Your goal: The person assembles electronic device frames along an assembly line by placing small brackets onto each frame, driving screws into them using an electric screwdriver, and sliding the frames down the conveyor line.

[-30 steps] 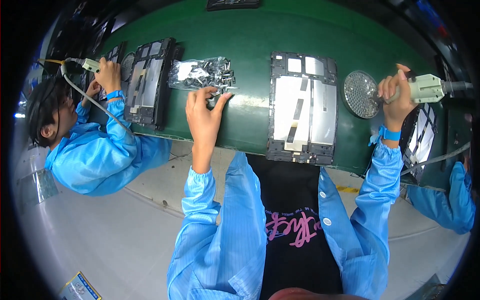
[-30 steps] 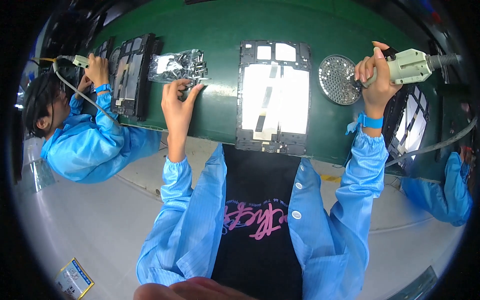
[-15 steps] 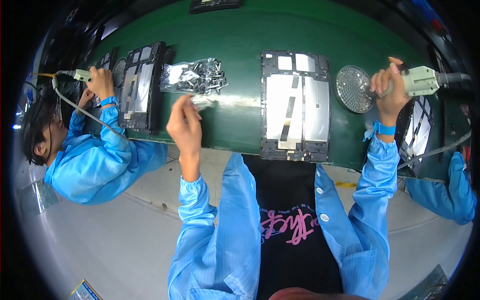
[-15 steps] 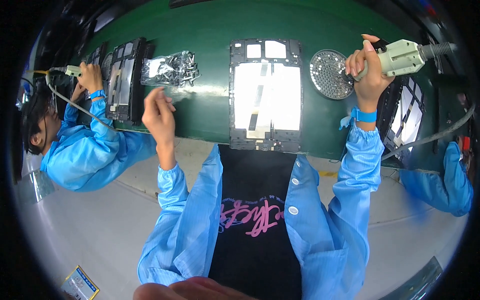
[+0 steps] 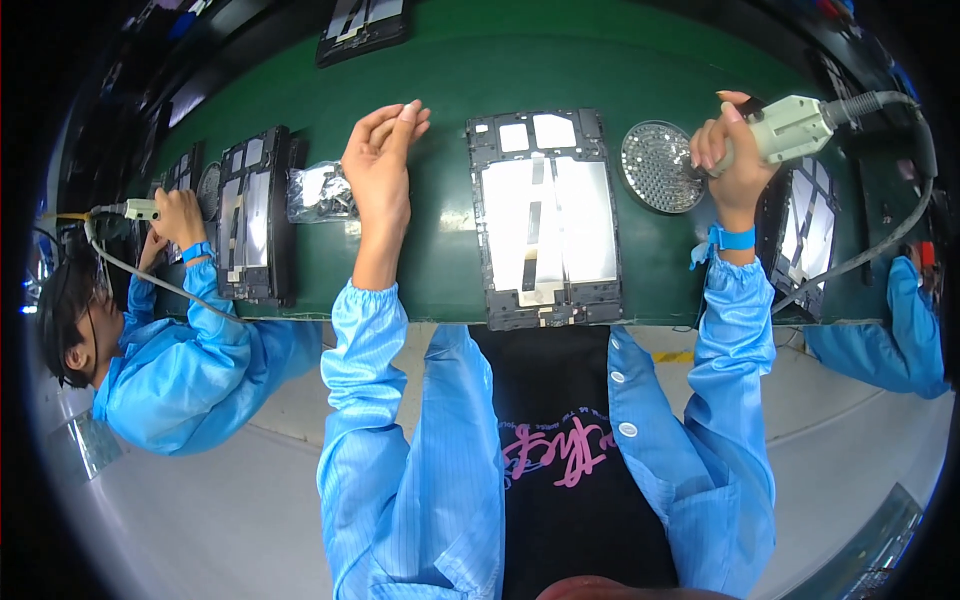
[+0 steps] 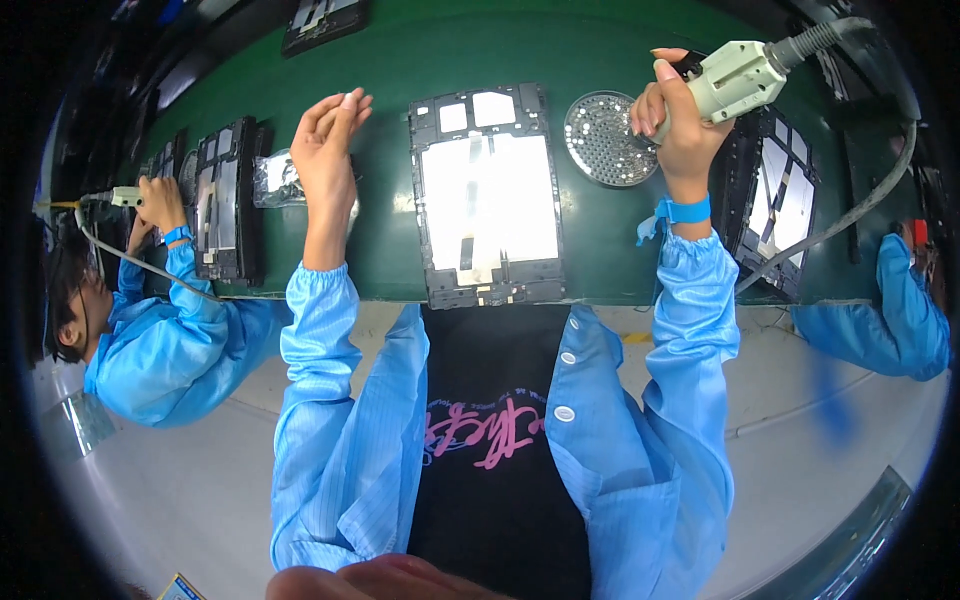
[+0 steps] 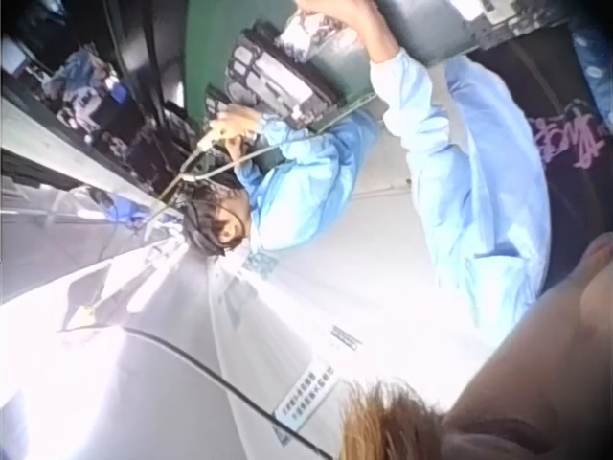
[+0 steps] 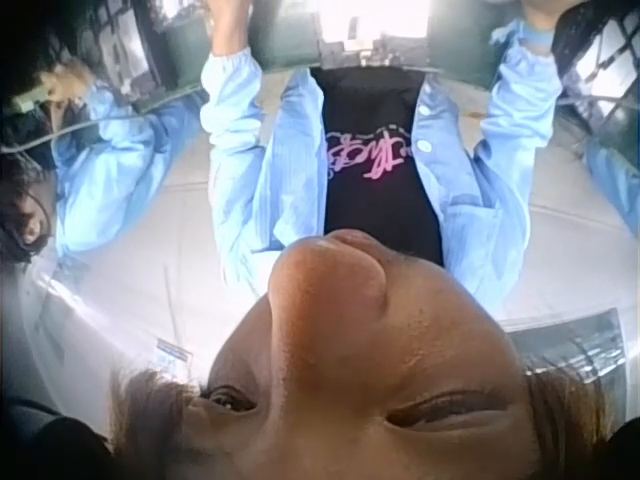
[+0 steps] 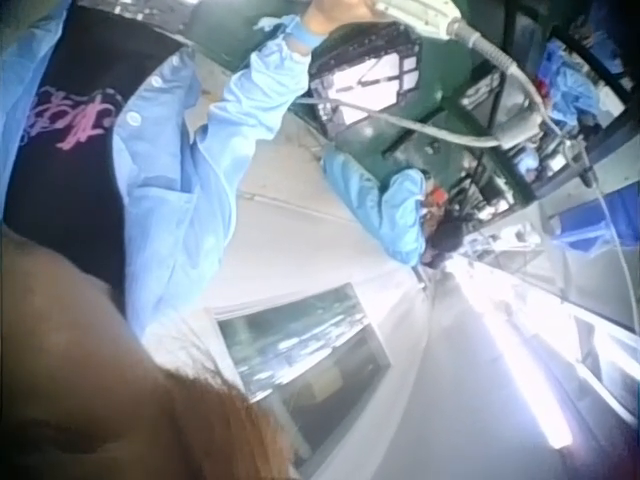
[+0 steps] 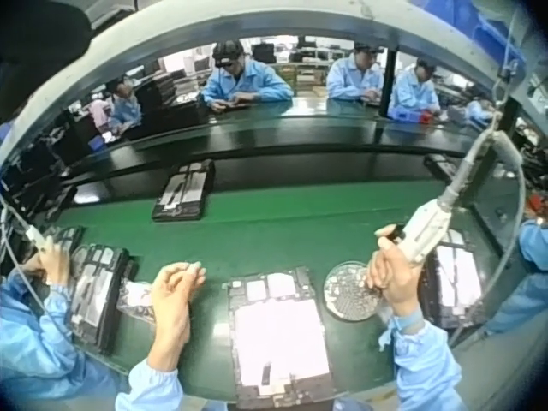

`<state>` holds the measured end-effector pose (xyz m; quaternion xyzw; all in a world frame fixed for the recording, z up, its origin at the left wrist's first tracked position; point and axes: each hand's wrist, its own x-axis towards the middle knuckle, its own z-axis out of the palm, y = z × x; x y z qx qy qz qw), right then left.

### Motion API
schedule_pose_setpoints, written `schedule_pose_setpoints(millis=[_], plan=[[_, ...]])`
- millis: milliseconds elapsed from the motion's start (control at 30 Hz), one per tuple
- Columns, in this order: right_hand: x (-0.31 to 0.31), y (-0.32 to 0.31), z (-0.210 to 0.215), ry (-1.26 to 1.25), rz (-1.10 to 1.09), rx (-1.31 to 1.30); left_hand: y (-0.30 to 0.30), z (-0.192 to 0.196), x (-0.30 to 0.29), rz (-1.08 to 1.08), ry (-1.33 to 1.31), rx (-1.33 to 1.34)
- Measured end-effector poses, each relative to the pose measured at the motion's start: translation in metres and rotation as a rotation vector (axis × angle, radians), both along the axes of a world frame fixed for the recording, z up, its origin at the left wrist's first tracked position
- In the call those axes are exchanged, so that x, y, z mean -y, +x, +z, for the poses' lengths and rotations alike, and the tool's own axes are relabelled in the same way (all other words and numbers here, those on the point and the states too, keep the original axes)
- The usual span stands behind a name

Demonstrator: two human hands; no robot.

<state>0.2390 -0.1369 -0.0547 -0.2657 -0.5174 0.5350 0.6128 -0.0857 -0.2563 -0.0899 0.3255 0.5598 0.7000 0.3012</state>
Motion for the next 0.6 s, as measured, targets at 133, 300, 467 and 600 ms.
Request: schedule_pose_setpoints(millis=[133,300,467,600], plan=[[0.001,0.001,0.001,-0.001,0.000,-0.001,-0.006,-0.002,-0.010,-0.198,-0.060,-0.114],[0.000,0.000,-0.001,0.003,0.006,0.008,-0.018,0.000,-0.014,-0.335,-0.254,-0.269],[0.004,-0.004,0.001,0.022,-0.017,0.078,-0.020,-0.006,-0.024,-0.445,-0.309,-0.442],[0.005,0.000,0.002,0.016,-0.029,0.089,-0.016,-0.002,-0.032,-0.482,-0.242,-0.640]])
